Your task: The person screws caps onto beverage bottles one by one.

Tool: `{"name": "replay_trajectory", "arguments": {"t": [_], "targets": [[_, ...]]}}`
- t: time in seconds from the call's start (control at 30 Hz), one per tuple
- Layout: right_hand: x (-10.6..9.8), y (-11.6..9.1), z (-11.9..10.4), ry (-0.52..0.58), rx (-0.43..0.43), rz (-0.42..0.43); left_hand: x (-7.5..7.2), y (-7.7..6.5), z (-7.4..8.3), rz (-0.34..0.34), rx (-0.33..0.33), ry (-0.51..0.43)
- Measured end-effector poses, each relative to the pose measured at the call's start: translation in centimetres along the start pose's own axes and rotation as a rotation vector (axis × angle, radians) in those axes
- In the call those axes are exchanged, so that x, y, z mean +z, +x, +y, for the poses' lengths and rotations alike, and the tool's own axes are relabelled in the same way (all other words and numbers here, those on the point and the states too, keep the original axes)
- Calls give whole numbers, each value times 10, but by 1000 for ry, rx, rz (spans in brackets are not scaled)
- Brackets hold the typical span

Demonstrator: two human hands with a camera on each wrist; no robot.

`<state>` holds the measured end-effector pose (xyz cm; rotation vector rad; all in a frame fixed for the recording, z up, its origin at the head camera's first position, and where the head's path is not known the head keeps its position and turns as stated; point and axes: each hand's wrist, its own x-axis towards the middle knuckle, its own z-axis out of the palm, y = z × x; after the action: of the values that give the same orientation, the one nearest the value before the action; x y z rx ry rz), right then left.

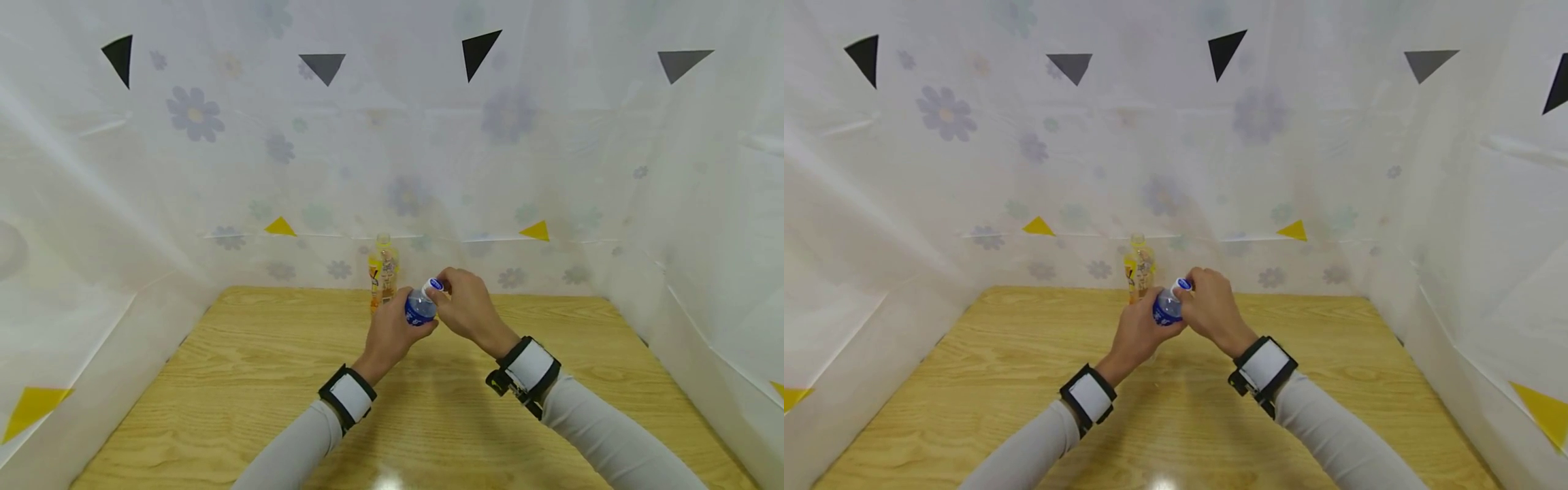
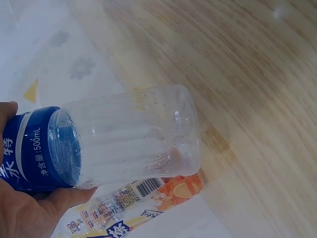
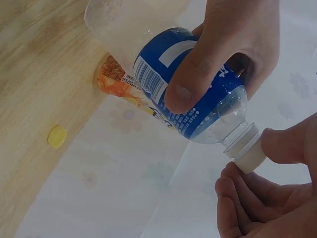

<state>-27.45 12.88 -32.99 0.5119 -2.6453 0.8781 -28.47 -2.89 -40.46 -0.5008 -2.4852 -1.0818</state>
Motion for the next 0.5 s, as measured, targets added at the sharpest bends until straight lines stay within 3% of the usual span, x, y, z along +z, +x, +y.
{"name": "replay_trajectory", "arguments": {"t": [0.3,0.5], "targets": [[6,0,9,1,-63,129,1,0,2,5,12,-6],[7,1,11,-9,-65,138,1,1,1,8,20,-7]]}}
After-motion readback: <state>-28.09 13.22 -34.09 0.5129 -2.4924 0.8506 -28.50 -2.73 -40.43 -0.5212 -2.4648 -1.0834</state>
